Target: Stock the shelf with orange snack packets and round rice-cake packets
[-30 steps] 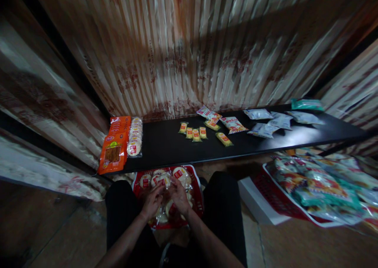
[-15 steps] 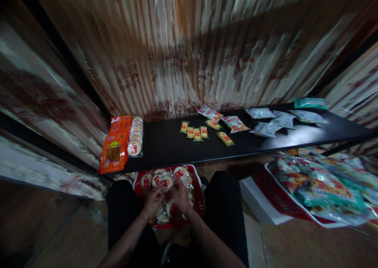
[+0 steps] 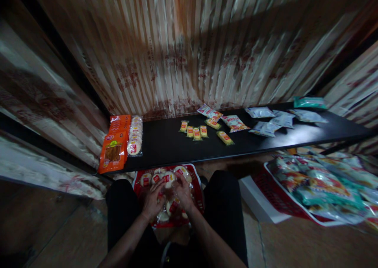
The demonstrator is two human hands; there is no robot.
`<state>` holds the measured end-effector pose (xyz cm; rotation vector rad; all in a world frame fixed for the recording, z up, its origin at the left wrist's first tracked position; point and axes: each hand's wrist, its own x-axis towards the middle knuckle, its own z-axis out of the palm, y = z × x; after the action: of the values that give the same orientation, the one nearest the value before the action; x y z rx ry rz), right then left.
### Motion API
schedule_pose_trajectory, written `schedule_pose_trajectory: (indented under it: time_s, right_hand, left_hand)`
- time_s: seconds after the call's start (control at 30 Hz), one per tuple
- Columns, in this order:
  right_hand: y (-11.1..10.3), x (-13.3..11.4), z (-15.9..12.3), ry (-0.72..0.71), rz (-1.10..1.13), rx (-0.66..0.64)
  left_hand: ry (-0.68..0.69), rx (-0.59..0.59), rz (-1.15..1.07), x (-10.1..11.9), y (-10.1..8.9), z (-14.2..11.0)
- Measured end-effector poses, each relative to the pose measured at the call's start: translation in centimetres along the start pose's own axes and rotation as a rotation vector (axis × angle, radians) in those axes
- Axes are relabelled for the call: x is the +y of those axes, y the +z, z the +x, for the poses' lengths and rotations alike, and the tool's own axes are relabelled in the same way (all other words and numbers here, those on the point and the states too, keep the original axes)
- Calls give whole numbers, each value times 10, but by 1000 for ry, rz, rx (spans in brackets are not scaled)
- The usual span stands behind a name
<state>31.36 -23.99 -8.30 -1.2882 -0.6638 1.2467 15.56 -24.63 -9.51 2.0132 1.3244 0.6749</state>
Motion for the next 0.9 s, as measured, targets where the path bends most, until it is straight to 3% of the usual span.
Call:
schedule_pose_trajectory:
  time_s: [0.23,0.5,0.9]
  right_hand:
    - [2,-6,-2,75,127,44]
    - [7,-15,-7,113,126,-51]
    - [5,-14,-9,113,124,-69]
  left_hand:
    - [49,42,124,5,-2,-4]
    - [111,154,187,13,-7,-4]
    - [72,128,111,10,-4,-5]
